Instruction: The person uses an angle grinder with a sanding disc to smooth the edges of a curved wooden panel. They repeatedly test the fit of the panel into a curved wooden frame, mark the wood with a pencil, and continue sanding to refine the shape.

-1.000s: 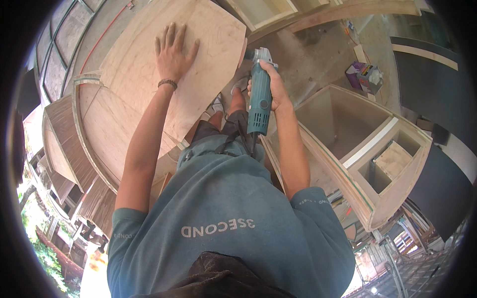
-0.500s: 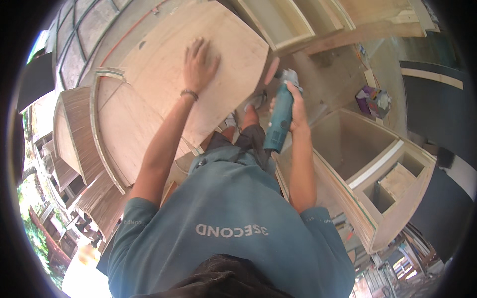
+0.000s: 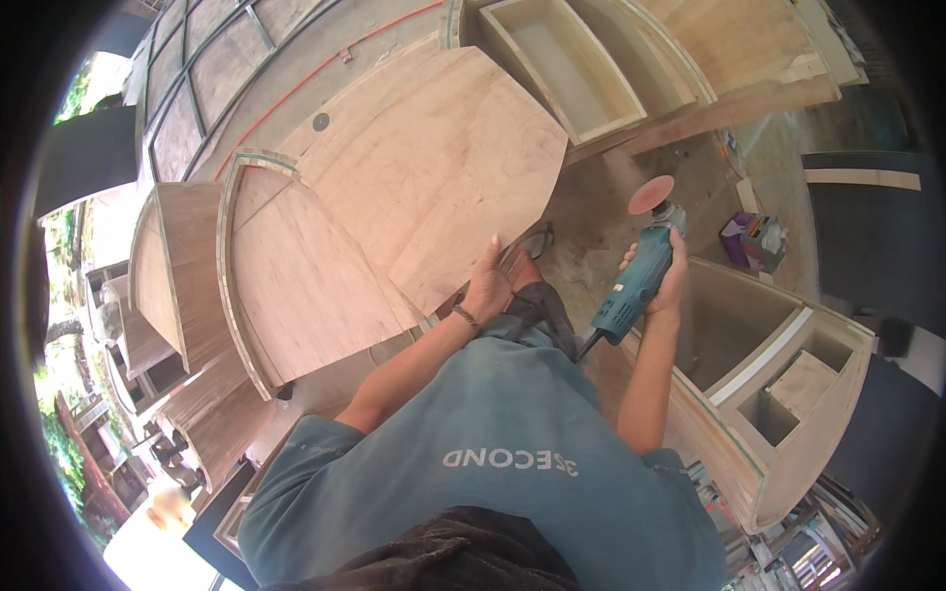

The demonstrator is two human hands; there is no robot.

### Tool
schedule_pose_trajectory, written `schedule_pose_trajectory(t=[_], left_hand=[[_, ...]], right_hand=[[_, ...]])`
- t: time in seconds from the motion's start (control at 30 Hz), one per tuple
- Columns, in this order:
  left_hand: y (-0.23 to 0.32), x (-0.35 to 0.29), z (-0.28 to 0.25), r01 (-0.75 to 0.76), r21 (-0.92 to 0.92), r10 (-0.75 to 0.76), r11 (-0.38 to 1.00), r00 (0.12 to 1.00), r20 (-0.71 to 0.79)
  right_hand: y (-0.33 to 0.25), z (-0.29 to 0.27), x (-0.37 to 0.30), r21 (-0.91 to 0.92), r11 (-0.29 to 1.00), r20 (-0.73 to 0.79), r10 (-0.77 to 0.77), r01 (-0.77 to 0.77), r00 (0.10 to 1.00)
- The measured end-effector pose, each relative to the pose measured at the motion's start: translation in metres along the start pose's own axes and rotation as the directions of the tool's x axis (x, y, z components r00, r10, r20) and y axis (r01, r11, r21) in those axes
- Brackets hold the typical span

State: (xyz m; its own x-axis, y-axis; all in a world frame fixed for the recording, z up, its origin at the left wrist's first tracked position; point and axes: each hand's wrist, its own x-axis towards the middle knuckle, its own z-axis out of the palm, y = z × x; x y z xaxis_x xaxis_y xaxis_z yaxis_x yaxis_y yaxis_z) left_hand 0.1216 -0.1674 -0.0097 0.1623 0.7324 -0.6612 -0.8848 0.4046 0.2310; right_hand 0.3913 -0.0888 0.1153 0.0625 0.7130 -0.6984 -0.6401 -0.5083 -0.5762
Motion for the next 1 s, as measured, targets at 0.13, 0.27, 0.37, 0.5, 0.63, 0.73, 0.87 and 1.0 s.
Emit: schedule_pose_trajectory(t=[0.13, 0.27, 0.37, 0.5, 0.63, 0.73, 0.87, 1.0], left_hand=[[-0.010, 0.011, -0.007, -0.197, -0.163, 0.186, 0.967, 0.979, -0.078], [0.021, -0.025, 0.013, -0.233, -0.192, 0.212, 0.953, 0.969, -0.128], [0.045, -0.036, 0.007, -0.354, -0.214, 0.332, 0.911, 0.934, -0.131], [0.089, -0.050, -0.029, -0.510, -0.264, 0.514, 0.818, 0.856, -0.060], [0.140, -0.071, -0.062, -0.545, -0.138, 0.551, 0.827, 0.834, 0.011], [0.162, -0.080, -0.095, -0.538, -0.047, 0.540, 0.841, 0.840, 0.045], [0.177, -0.084, -0.115, -0.482, -0.012, 0.481, 0.876, 0.873, 0.078], [0.191, -0.089, -0.118, -0.391, 0.048, 0.387, 0.919, 0.919, 0.068]], right_hand=[[-0.002, 0.001, -0.009, 0.004, 1.000, 0.021, -0.010, 0.010, 1.000], [-0.001, -0.007, -0.013, 0.019, 1.000, 0.016, -0.024, 0.024, 1.000], [0.000, -0.013, -0.014, 0.029, 0.999, 0.034, -0.035, 0.034, 0.999], [0.004, -0.016, -0.019, 0.056, 0.998, 0.055, -0.018, 0.015, 0.998], [0.009, -0.022, -0.025, 0.078, 0.997, 0.007, -0.001, 0.001, 1.000], [0.015, -0.020, -0.030, 0.077, 0.997, 0.007, -0.004, 0.004, 1.000], [0.021, -0.029, -0.032, 0.118, 0.993, -0.010, 0.026, -0.025, 1.000], [0.025, -0.032, -0.039, 0.104, 0.995, -0.015, -0.001, 0.003, 1.000]])
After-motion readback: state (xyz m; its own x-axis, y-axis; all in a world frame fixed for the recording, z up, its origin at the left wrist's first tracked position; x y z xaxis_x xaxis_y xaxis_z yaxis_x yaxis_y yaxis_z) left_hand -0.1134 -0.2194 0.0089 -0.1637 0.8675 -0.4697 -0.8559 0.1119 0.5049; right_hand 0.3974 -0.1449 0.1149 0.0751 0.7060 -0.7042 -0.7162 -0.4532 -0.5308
